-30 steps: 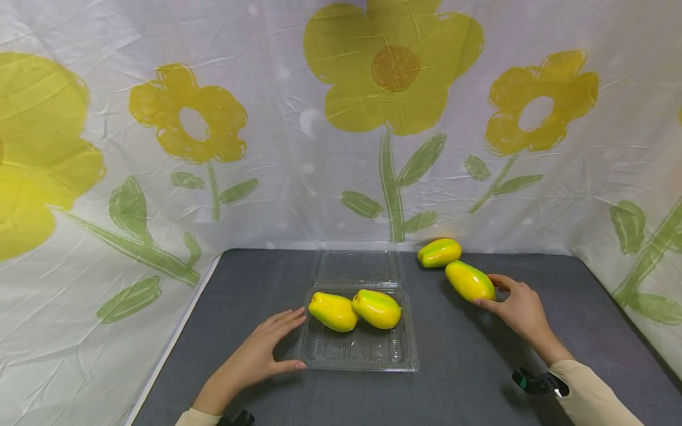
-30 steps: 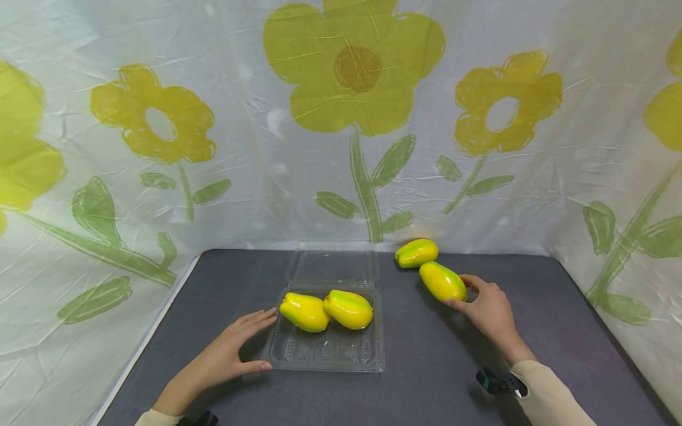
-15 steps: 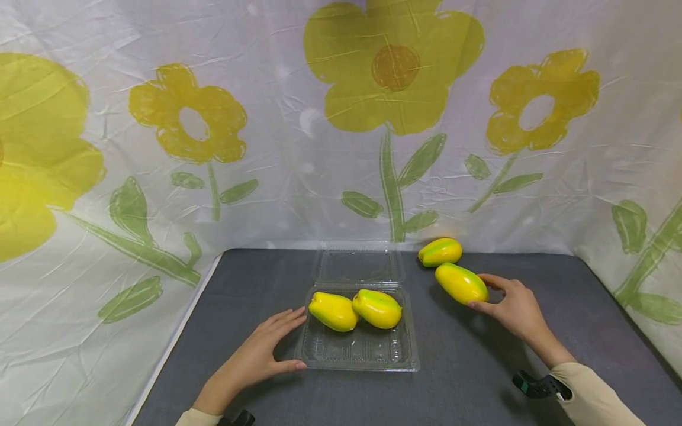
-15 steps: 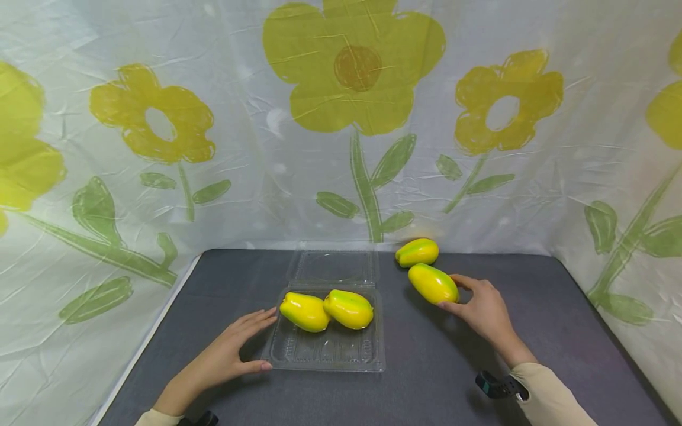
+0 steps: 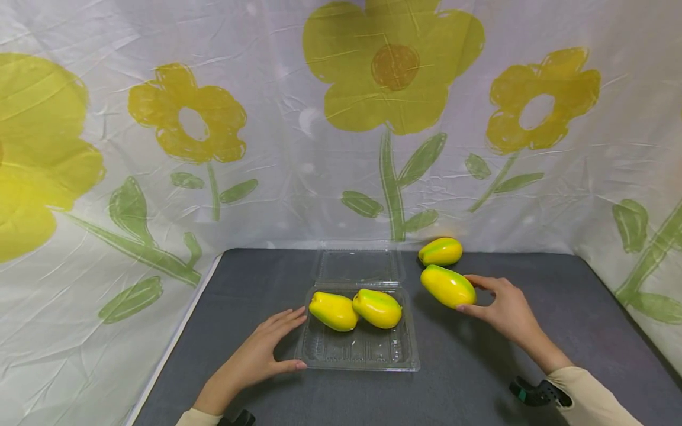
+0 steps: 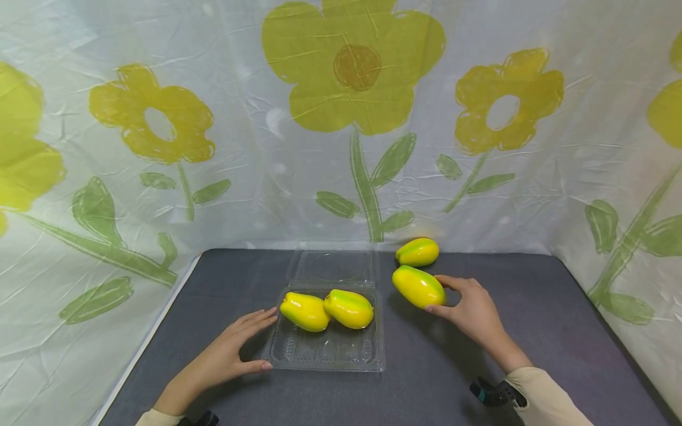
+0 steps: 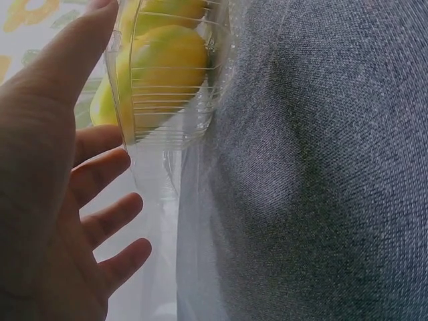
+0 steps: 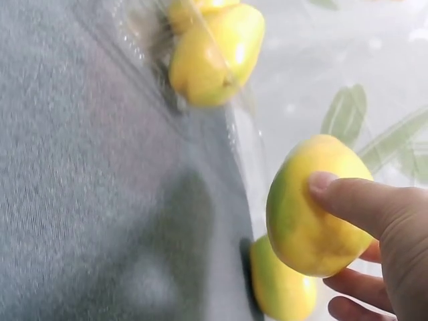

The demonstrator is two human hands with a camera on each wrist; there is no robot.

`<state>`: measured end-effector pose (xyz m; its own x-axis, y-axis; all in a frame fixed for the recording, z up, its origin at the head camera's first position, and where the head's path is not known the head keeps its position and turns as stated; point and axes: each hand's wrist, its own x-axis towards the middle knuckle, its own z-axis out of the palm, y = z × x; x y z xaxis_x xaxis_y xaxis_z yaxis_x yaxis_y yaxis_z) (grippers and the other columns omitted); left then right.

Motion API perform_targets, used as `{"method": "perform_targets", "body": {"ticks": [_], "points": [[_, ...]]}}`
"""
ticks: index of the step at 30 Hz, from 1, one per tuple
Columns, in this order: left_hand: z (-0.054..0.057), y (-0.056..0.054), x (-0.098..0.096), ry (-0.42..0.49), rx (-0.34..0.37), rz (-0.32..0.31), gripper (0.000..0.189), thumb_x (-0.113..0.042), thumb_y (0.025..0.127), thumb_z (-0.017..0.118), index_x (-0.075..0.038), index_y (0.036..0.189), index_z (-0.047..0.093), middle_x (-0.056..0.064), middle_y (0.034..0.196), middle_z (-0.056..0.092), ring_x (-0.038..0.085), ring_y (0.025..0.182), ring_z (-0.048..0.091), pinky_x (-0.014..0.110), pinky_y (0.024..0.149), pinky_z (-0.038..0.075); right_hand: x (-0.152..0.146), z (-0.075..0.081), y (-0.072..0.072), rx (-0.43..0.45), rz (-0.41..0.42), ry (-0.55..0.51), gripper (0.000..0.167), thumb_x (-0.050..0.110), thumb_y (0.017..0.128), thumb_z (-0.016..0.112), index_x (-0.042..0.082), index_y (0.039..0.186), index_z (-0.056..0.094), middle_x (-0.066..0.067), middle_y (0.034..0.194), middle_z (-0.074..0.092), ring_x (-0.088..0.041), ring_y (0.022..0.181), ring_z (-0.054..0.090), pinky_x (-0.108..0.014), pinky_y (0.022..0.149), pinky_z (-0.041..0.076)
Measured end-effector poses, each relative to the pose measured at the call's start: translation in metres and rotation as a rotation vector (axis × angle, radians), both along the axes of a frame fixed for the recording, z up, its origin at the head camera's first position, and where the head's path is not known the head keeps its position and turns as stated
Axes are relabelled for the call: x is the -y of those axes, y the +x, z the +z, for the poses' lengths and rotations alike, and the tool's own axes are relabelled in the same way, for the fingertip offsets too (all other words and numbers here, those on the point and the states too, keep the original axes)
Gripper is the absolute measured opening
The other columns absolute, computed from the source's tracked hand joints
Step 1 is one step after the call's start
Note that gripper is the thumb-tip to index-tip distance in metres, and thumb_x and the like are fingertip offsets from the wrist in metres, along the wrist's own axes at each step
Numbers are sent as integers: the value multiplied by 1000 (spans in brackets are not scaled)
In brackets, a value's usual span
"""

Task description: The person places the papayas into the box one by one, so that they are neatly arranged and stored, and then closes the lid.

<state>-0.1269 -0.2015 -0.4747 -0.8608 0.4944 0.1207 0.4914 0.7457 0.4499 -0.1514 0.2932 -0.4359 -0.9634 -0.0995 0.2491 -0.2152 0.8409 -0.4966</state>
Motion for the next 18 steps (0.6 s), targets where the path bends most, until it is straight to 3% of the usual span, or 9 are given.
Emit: {"method": "perform_targets", "body": {"ticks": [8,18], "points": [[1,0,-1,2,13,6,91,-59,74,78,-22,150,45,-5,161,36,35,147,36,67,110,34,17,7,5,-17,27,15,71,47,73,85,12,131,65,-15,121,70,-33,102,60,-54,78,52],[0,1,-1,3,11,11,90,-56,73,79,-24,150,45,-7,161,36,32,148,36,66,111,35,38,8,11,-43,61,-24,66,39,71,89,15,128,67,-10,119,71,-30,102,62,-54,83,54]]}}
